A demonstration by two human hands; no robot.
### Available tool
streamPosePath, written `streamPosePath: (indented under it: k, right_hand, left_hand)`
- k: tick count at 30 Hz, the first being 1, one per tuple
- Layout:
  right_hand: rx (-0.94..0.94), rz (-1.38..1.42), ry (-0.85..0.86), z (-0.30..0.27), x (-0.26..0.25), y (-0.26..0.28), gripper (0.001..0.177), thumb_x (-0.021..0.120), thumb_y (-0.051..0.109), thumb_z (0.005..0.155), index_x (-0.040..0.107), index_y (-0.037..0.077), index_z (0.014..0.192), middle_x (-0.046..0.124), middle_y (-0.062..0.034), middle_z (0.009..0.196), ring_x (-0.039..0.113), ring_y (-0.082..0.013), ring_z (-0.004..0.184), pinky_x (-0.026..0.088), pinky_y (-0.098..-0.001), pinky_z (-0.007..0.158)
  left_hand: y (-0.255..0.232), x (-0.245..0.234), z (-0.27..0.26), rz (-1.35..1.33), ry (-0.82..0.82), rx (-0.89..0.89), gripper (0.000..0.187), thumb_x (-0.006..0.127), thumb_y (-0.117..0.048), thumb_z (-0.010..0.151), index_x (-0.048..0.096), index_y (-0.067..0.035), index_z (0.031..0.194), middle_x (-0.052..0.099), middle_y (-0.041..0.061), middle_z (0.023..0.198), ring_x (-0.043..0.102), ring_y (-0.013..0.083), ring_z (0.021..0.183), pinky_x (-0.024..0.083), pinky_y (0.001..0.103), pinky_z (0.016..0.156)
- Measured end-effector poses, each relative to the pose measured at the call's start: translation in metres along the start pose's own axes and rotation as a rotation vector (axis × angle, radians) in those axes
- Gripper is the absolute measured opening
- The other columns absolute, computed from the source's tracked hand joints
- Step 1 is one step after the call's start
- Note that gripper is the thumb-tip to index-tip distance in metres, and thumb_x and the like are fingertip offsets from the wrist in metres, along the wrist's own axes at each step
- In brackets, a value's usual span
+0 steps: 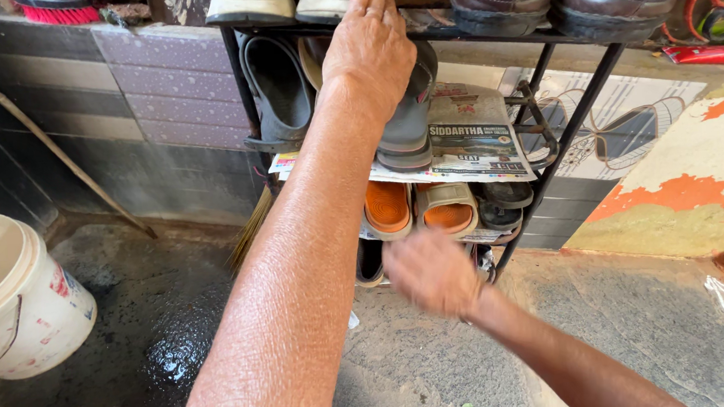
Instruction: The person removes various shoes from a multi-tiered shoe rack and rearranges them neatly on the shelves. They handle sandals, flip-flops, and clogs one at a time, placing them back in an organized manner.
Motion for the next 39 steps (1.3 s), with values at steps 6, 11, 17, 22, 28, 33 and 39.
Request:
streamPosePath:
  k: [6,11,17,22,28,33,39]
  right_hand:
    - [0.488,0.006,0.129,-0.033,0.054,-0.057,0.028,0.063,0.017,0.095,0.06,-0.002,0.115,0.065,-0.0218,0.114,0.063,-0.0338,0.102,0.054,-0.0479,0.089]
    - [0.668,-0.059,0.169,0.001,0.111,-0.116,0.04,0.059,0.018,0.094,0.06,-0.007,0.125,0.062,-0.0275,0.125,0.061,-0.0402,0.117,0.05,-0.0484,0.103]
    - [0.779,-0.119,0.176,0.012,0.19,-0.168,0.041,0.056,0.016,0.092,0.063,0.006,0.131,0.059,-0.0197,0.139,0.053,-0.0377,0.127,0.041,-0.0511,0.104]
    - [0.894,-0.079,0.417,-0.002,0.235,-0.188,0.034,0.053,0.012,0.096,0.066,0.005,0.127,0.063,-0.0158,0.134,0.058,-0.0331,0.123,0.044,-0.0492,0.106]
    - [0.729,-0.144,0.273,0.009,0.159,-0.15,0.028,0.054,0.003,0.091,0.067,-0.003,0.115,0.068,-0.0221,0.109,0.071,-0.0339,0.09,0.06,-0.0442,0.073]
    - [0.567,-0.013,0.296,-0.004,0.068,-0.081,0.024,0.057,0.011,0.097,0.06,-0.005,0.114,0.063,-0.0199,0.099,0.065,-0.0239,0.056,0.052,-0.0351,0.043]
    - [0.505,0.112,0.222,-0.044,-0.069,-0.037,0.047,0.066,0.017,0.089,0.059,0.003,0.134,0.069,-0.0123,0.112,0.069,-0.0226,0.066,0.056,-0.0348,0.046]
  left_hand:
    - [-0.003,0.001,0.0,0.001,-0.087,-0.024,0.062,0.074,-0.031,0.085,0.061,-0.002,0.138,0.043,0.022,0.156,0.026,0.0391,0.15,0.012,0.051,0.121]
    - [-0.002,0.006,0.003,-0.01,-0.023,0.007,0.058,0.069,-0.028,0.087,0.061,-0.001,0.138,0.043,0.024,0.156,0.025,0.0394,0.15,0.013,0.05,0.121]
    - [-0.002,0.009,0.004,-0.01,-0.06,-0.004,0.062,0.067,-0.027,0.088,0.054,0.0,0.143,0.039,0.021,0.158,0.022,0.0366,0.151,0.011,0.049,0.121]
    - [-0.002,0.012,0.006,-0.029,-0.107,-0.019,0.061,0.061,-0.025,0.094,0.048,0.003,0.146,0.039,0.02,0.158,0.021,0.0371,0.151,0.01,0.05,0.122]
    - [-0.003,0.014,0.004,-0.016,-0.091,-0.026,0.06,0.06,-0.026,0.094,0.05,0.001,0.146,0.039,0.02,0.158,0.022,0.0373,0.151,0.01,0.05,0.122]
    - [-0.002,0.01,0.002,-0.029,-0.08,-0.012,0.059,0.061,-0.025,0.094,0.051,0.003,0.144,0.039,0.022,0.158,0.022,0.0382,0.151,0.01,0.05,0.122]
    - [-0.001,0.008,0.002,-0.038,-0.077,-0.02,0.06,0.062,-0.025,0.093,0.051,0.004,0.145,0.038,0.022,0.158,0.022,0.038,0.151,0.011,0.049,0.122]
Point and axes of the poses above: each hand's wrist, its own z-axis towards the middle knuckle, its own x-axis out of the palm, y = z × x, the point moved 9 cm from there along z, towards the middle knuckle
